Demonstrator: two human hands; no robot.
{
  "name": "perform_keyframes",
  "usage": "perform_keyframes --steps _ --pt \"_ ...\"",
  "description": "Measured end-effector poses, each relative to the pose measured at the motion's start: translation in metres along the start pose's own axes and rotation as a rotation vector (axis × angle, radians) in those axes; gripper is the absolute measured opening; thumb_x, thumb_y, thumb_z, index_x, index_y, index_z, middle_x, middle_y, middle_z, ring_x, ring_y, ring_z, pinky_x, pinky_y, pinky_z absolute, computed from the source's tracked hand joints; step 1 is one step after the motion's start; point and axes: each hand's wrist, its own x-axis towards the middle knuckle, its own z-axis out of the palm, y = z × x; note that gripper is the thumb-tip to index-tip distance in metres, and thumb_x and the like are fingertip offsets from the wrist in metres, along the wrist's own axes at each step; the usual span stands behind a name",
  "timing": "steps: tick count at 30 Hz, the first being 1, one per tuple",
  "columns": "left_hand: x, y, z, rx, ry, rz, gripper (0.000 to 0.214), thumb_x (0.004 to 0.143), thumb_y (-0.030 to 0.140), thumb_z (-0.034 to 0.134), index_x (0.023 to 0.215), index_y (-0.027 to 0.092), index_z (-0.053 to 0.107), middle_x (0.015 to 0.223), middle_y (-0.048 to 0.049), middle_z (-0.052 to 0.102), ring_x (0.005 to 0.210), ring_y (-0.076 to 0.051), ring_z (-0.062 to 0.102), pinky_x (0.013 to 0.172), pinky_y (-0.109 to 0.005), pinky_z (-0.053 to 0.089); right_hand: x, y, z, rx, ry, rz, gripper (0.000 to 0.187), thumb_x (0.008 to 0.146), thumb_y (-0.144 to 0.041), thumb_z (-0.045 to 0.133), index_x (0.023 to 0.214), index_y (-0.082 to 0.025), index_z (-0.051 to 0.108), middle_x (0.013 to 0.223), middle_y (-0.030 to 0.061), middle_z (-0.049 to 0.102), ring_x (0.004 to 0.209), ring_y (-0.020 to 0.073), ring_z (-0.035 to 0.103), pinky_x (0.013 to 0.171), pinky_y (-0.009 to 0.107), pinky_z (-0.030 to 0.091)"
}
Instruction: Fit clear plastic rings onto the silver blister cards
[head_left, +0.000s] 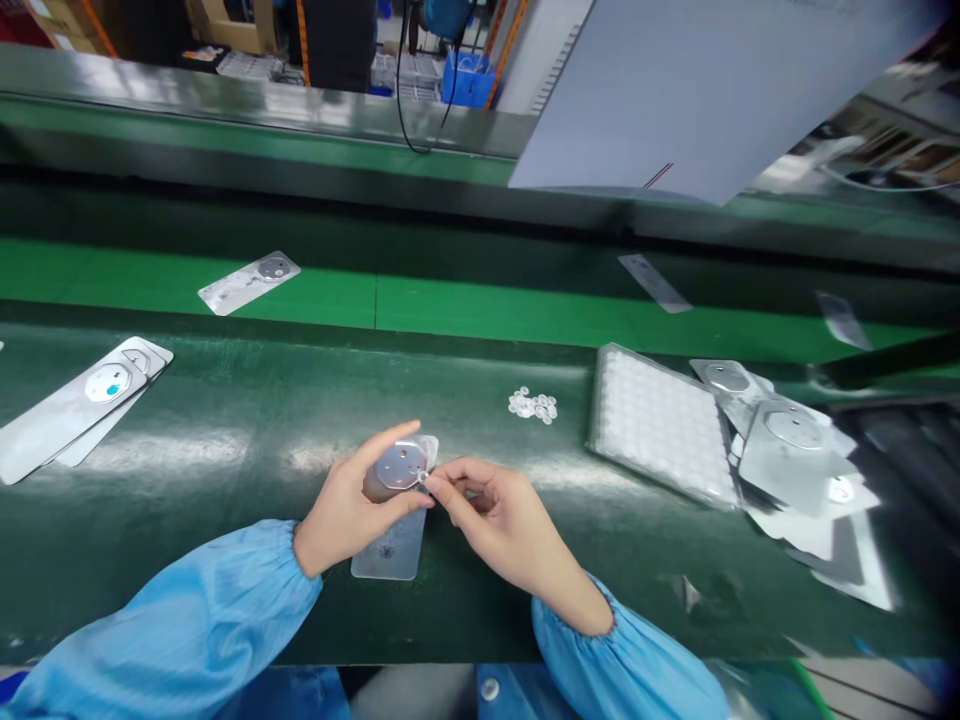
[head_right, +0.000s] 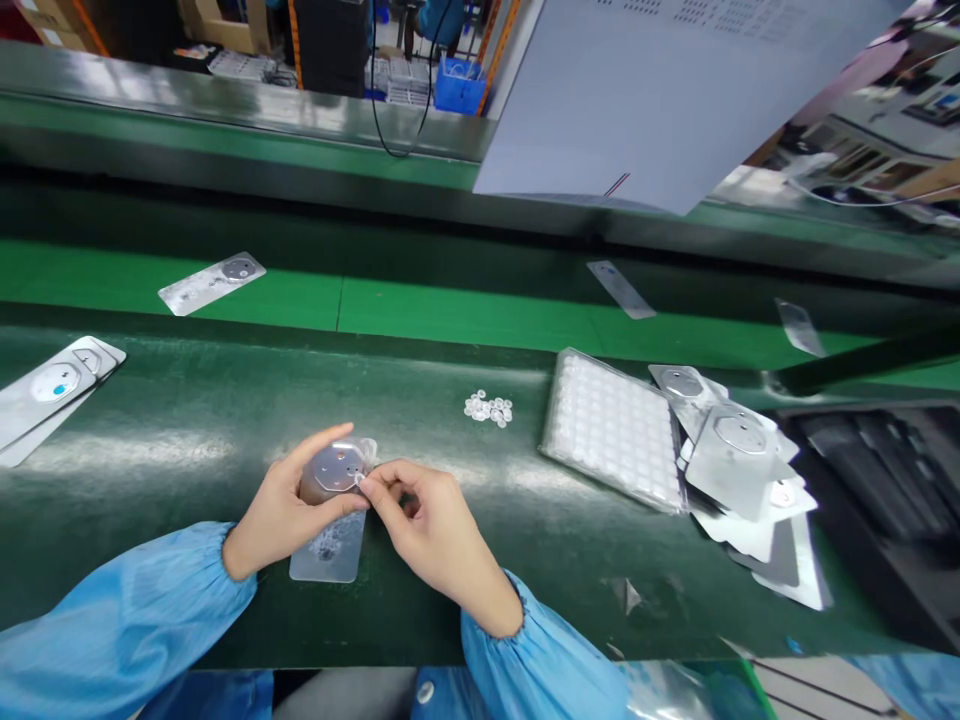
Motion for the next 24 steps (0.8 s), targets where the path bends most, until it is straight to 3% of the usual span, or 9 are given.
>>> perform_keyframes --steps 5,11,16,18,20,22,24 --pt "-0.002 0.004 0.001 -0.033 -0.013 -0.025 0.091 0.081 0.034 0.083 0.160 0.029 0.037 0.122 -0.0077 0.074 0.106 -0.029 0.071 0.098 -0.039 0.055 0.005 -0.005 0.002 -0.105 0.016 -0.054 0.030 0.100 -0.039 0.057 0.080 -0.019 0.070 0.070 0.0021 0.068 0.060 0.0148 0.059 0.053 0.025 0.045" --pt "-0.004 -0.003 0.001 -0.073 -0.037 -0.045 0.107 0.081 0.031 0.082 0.166 0.026 0.017 0.117 -0.0083 0.075 0.098 -0.026 0.072 0.097 -0.038 0.055 0.006 -0.007 0.003 -0.100 0.024 0.007 0.030 0.098 -0.039 0.060 0.078 -0.019 0.070 0.069 0.0014 0.069 0.058 0.0143 0.059 0.050 0.024 0.042" --pt "-0.003 -0.010 0.000 -0.128 -0.066 0.031 0.113 0.084 0.030 0.081 0.166 0.024 0.003 0.105 -0.0065 0.077 0.089 -0.021 0.072 0.087 -0.033 0.058 0.009 -0.012 0.000 -0.102 0.027 0.058 0.030 0.094 -0.042 0.065 0.076 -0.019 0.072 0.068 0.0021 0.071 0.057 0.0144 0.062 0.052 0.025 0.043" --pt "-0.002 -0.009 -0.001 -0.176 -0.053 0.004 0.105 0.087 0.033 0.078 0.166 0.024 0.008 0.101 -0.0050 0.076 0.083 -0.018 0.070 0.079 -0.029 0.057 0.013 -0.012 -0.004 -0.101 0.066 0.071 0.033 0.089 -0.045 0.072 0.069 -0.018 0.067 0.063 0.0012 0.068 0.053 0.0133 0.058 0.050 0.025 0.042" --pt "0.000 -0.008 -0.003 -0.224 -0.043 -0.052 0.085 0.088 0.037 0.077 0.160 0.020 0.034 0.098 -0.0056 0.076 0.077 -0.016 0.069 0.073 -0.026 0.056 0.019 -0.009 -0.007 -0.047 0.103 0.085 0.036 0.081 -0.048 0.081 0.070 -0.019 0.063 0.061 -0.0005 0.065 0.051 0.0123 0.056 0.049 0.024 0.042" --pt "0.003 -0.007 -0.004 -0.262 -0.052 -0.114 0.054 0.087 0.043 0.077 0.131 0.013 0.065 0.091 -0.0071 0.076 0.074 -0.017 0.068 0.066 -0.025 0.055 0.024 -0.002 -0.008 0.096 0.070 0.103 0.041 0.077 -0.054 0.083 0.079 -0.019 0.064 0.063 -0.0007 0.065 0.052 0.0132 0.058 0.048 0.023 0.045" --pt "0.007 -0.009 -0.004 -0.291 -0.050 -0.162 0.038 0.085 0.047 0.078 0.097 0.011 0.072 0.080 -0.0067 0.074 0.069 -0.017 0.067 0.061 -0.024 0.052 0.025 0.007 -0.003 0.262 -0.007 0.106 0.048 0.081 -0.065 0.075 0.085 -0.018 0.066 0.067 0.0018 0.066 0.057 0.0153 0.062 0.049 0.024 0.050"
